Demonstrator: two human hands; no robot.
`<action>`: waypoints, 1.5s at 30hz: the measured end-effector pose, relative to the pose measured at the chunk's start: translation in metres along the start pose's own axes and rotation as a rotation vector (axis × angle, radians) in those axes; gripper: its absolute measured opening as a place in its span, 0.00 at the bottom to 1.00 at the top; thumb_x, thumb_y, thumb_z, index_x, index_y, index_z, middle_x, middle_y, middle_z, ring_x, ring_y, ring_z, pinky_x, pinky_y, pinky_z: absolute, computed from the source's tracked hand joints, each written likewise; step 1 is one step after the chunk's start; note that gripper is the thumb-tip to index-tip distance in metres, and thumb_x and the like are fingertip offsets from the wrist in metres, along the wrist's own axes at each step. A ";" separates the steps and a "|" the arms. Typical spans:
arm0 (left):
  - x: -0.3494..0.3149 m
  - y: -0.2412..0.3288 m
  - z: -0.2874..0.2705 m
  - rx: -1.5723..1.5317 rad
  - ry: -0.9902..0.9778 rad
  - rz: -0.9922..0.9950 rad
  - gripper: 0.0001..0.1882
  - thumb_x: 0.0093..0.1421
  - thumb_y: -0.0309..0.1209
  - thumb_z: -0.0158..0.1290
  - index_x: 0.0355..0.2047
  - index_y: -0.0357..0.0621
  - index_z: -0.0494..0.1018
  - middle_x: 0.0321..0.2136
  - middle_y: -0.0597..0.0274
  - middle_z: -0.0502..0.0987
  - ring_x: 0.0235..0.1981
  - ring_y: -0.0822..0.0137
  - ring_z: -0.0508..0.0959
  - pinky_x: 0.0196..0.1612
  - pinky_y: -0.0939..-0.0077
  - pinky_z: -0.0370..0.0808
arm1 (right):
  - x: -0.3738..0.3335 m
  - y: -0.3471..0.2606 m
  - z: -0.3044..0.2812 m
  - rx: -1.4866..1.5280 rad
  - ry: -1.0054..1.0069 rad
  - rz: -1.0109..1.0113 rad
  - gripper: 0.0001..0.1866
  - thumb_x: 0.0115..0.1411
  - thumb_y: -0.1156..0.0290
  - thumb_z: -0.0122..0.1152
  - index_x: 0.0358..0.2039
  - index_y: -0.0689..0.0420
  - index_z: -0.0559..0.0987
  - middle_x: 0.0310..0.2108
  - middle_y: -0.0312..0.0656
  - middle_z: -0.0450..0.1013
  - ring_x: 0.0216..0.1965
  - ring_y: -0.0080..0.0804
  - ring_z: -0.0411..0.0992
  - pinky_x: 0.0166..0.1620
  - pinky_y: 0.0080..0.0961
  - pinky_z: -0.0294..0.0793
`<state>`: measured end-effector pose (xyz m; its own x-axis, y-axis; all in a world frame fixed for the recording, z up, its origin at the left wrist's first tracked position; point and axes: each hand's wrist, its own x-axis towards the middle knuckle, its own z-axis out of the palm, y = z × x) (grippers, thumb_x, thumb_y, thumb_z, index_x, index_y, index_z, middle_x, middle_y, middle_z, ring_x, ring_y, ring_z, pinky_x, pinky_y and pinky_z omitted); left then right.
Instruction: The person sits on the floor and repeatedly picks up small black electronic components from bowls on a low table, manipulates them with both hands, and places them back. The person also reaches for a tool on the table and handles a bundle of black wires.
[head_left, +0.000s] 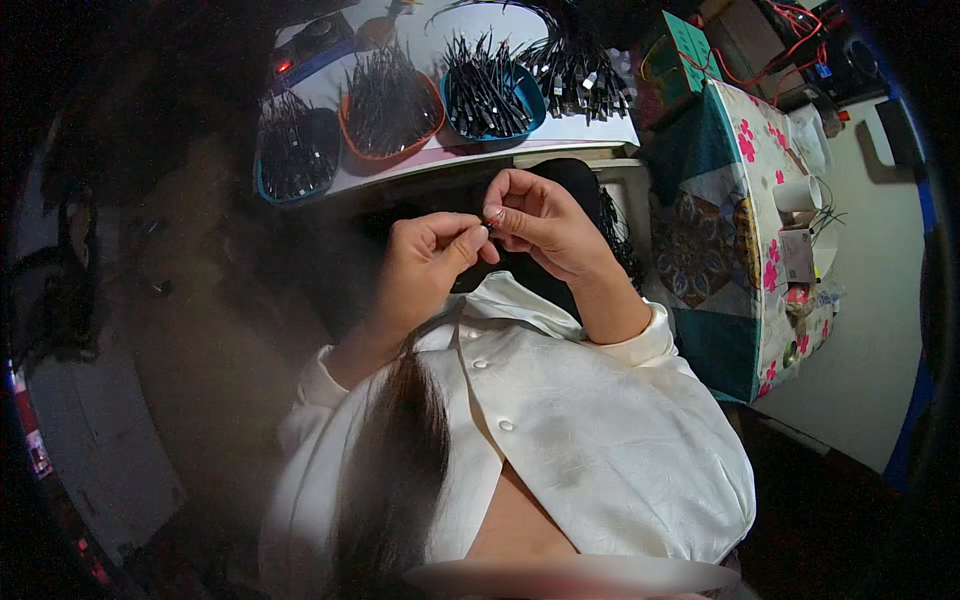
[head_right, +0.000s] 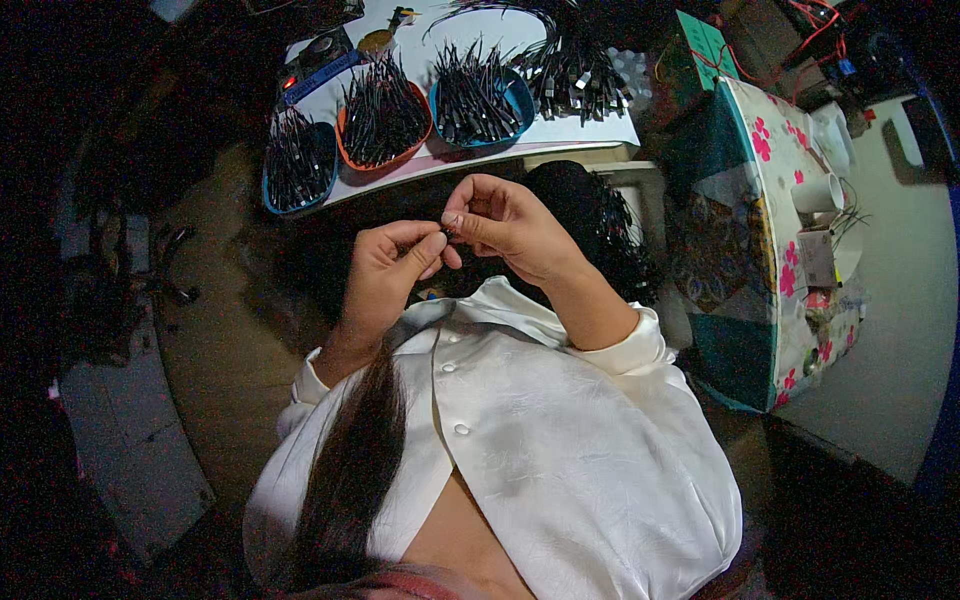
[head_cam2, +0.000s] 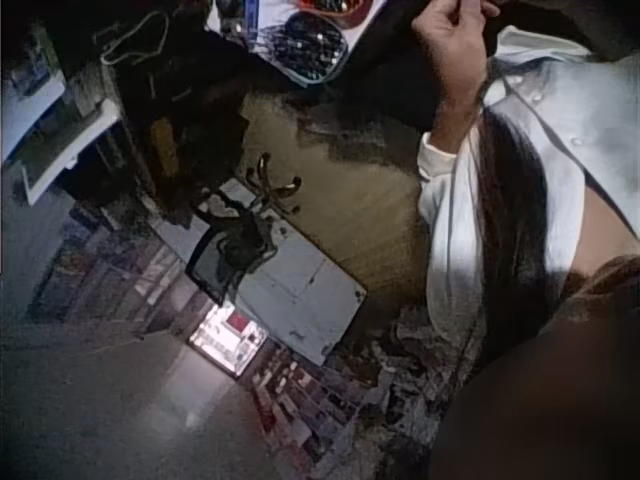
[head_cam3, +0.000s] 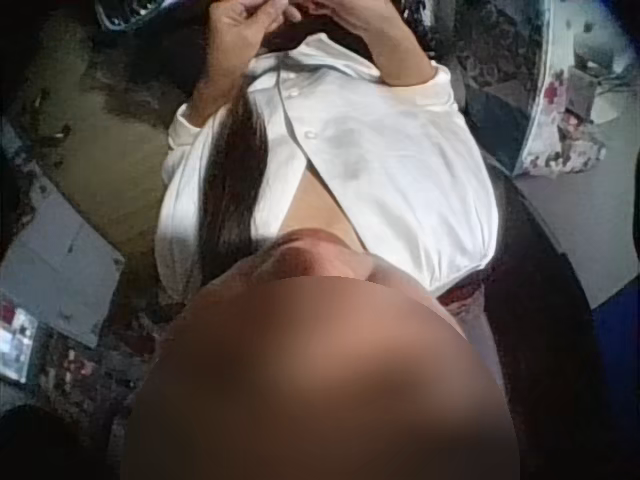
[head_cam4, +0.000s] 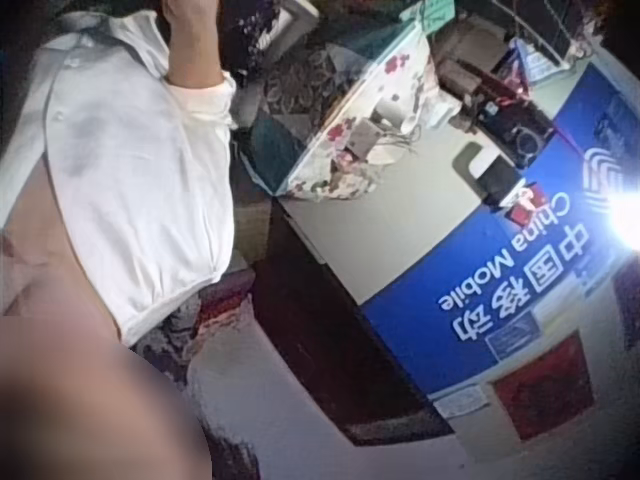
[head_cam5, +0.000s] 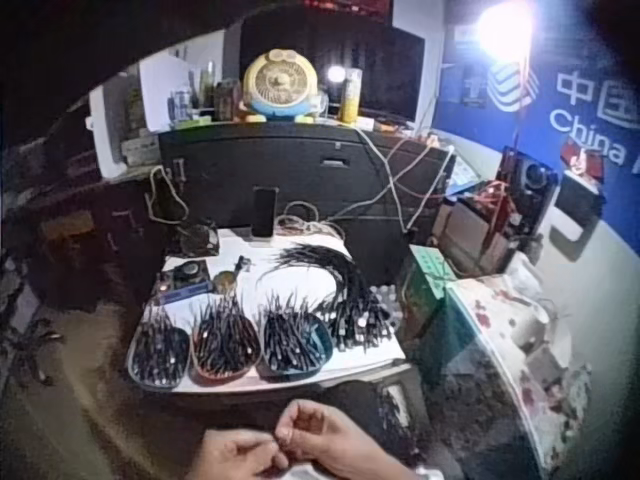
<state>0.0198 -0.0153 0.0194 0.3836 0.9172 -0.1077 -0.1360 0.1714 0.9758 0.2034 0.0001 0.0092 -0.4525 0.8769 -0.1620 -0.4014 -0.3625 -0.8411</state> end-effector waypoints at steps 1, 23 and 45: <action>0.000 0.000 -0.001 0.016 -0.004 -0.011 0.08 0.63 0.26 0.51 0.32 0.33 0.77 0.23 0.64 0.77 0.21 0.82 0.65 0.24 0.87 0.63 | 0.000 0.001 0.001 -0.016 0.021 -0.013 0.09 0.59 0.69 0.63 0.34 0.57 0.73 0.27 0.31 0.71 0.28 0.15 0.68 0.27 0.10 0.64; 0.007 -0.012 -0.009 -0.120 0.039 -0.066 0.07 0.62 0.24 0.52 0.32 0.32 0.77 0.19 0.64 0.74 0.16 0.84 0.64 0.19 0.91 0.57 | -0.002 0.007 -0.005 -0.513 0.122 -0.247 0.07 0.64 0.70 0.57 0.35 0.60 0.72 0.27 0.31 0.69 0.29 0.13 0.65 0.31 0.11 0.64; 0.009 -0.006 -0.020 -0.215 -0.036 -0.138 0.07 0.61 0.24 0.53 0.31 0.30 0.76 0.19 0.63 0.75 0.15 0.84 0.63 0.18 0.91 0.57 | 0.003 -0.027 -0.011 -1.295 -0.046 -0.868 0.16 0.48 0.73 0.68 0.39 0.57 0.80 0.34 0.42 0.73 0.33 0.38 0.74 0.34 0.28 0.75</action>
<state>0.0064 -0.0010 0.0084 0.4437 0.8671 -0.2266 -0.2693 0.3701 0.8891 0.2217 0.0158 0.0257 -0.4872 0.6473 0.5862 0.3805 0.7615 -0.5247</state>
